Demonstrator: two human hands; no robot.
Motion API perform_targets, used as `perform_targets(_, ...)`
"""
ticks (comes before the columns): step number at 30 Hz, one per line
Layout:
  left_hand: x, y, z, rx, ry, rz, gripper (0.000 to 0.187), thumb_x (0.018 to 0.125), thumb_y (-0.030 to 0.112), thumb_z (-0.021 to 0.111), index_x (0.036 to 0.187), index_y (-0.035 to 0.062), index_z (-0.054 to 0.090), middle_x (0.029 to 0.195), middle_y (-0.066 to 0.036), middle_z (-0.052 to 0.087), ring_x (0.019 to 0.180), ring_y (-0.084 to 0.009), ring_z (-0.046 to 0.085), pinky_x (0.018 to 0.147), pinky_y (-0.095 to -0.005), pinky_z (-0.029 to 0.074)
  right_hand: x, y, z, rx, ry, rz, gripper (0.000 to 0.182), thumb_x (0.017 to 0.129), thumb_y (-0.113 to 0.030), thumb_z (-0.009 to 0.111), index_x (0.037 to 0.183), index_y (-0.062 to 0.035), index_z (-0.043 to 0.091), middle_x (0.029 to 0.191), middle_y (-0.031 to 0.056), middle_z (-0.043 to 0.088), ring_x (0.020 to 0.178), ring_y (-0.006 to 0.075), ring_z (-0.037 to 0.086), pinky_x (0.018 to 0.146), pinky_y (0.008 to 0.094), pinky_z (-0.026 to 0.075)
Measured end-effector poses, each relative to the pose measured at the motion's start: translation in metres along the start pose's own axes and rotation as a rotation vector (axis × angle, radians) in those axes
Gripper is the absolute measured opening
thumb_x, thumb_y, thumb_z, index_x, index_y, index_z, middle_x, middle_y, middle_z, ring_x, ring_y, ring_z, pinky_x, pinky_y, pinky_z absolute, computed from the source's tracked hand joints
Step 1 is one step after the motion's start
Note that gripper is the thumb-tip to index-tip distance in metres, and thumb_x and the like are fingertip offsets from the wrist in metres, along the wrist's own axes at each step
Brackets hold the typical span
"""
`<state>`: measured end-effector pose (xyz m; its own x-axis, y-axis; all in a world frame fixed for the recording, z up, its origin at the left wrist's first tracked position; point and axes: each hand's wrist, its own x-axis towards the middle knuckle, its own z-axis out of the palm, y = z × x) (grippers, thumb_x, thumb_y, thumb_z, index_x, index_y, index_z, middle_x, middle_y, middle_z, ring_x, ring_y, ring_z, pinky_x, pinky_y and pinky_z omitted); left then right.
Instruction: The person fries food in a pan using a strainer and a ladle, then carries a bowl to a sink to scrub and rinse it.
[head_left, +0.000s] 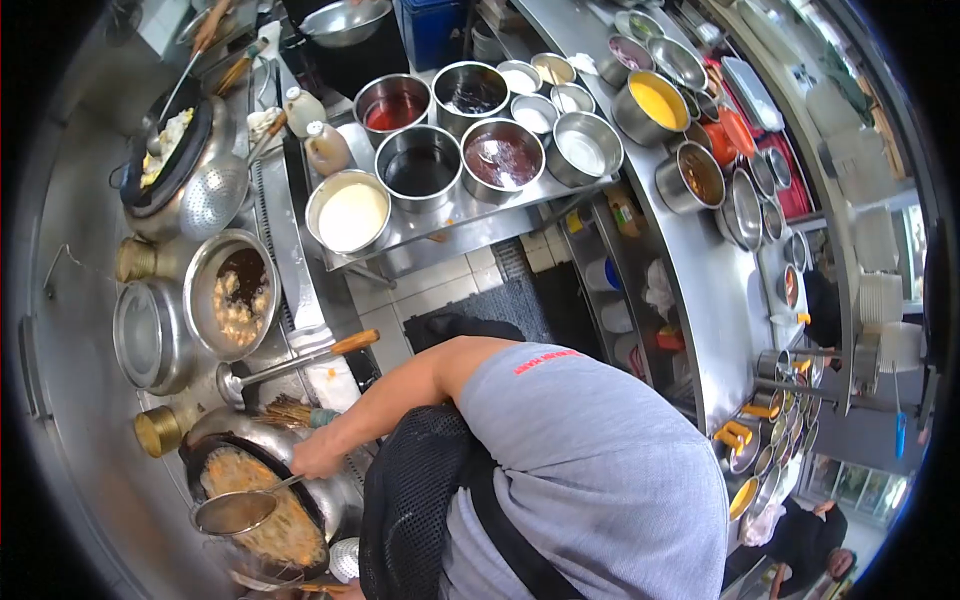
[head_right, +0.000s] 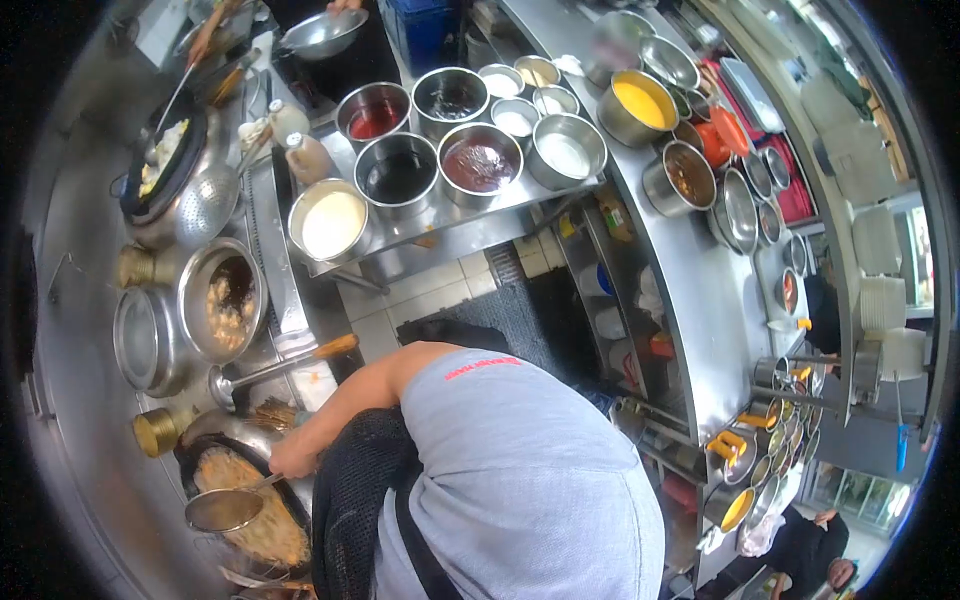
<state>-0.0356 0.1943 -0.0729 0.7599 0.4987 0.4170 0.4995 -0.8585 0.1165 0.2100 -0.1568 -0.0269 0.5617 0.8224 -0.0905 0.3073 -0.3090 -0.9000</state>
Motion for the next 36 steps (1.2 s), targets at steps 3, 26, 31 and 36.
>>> perform_targets(3,0.003,-0.002,-0.011,-0.008,-0.049,0.074,0.053,0.093,0.006,0.038,0.145,-0.0033,0.032,0.141,-0.027,0.044,0.129,-0.0412,0.045,0.111,-0.0454,0.035,-0.005,-0.009,-0.004,-0.094,0.063,-0.039,0.019,0.086,-0.014,0.06,0.1,-0.0017,0.062,0.091,0.0232,0.067,0.089,0.0425,0.065,0.074,0.0525,0.052)
perform_targets(26,-0.028,0.106,-0.043,-0.435,0.026,-0.495,0.06,0.086,-0.002,0.048,0.143,0.0021,0.029,0.114,-0.034,0.058,0.105,-0.0515,0.057,0.09,-0.0546,0.044,0.001,0.006,-0.056,-0.516,0.102,-0.082,0.015,0.097,-0.023,0.053,0.098,-0.0086,0.054,0.072,0.0296,0.061,0.072,0.0511,0.059,0.063,0.0594,0.045)
perform_targets(31,-0.027,0.126,-0.066,-0.484,-0.025,-0.529,0.062,0.085,-0.002,0.049,0.143,0.0013,0.028,0.106,-0.035,0.061,0.099,-0.0527,0.058,0.089,-0.0554,0.045,0.027,-0.016,-0.061,-0.495,0.223,-0.135,0.014,0.096,-0.02,0.054,0.097,-0.0062,0.053,0.071,0.0295,0.061,0.071,0.0523,0.059,0.064,0.0599,0.046)
perform_targets(36,-0.029,0.136,-0.064,-0.379,0.011,-0.558,0.063,0.084,-0.004,0.048,0.142,-0.0032,0.025,0.103,-0.036,0.061,0.095,-0.0526,0.059,0.087,-0.0577,0.045,0.061,-0.019,-0.092,-0.606,0.261,-0.054,0.016,0.096,-0.019,0.052,0.1,-0.0037,0.054,0.079,0.0318,0.063,0.079,0.0536,0.06,0.07,0.0608,0.046)
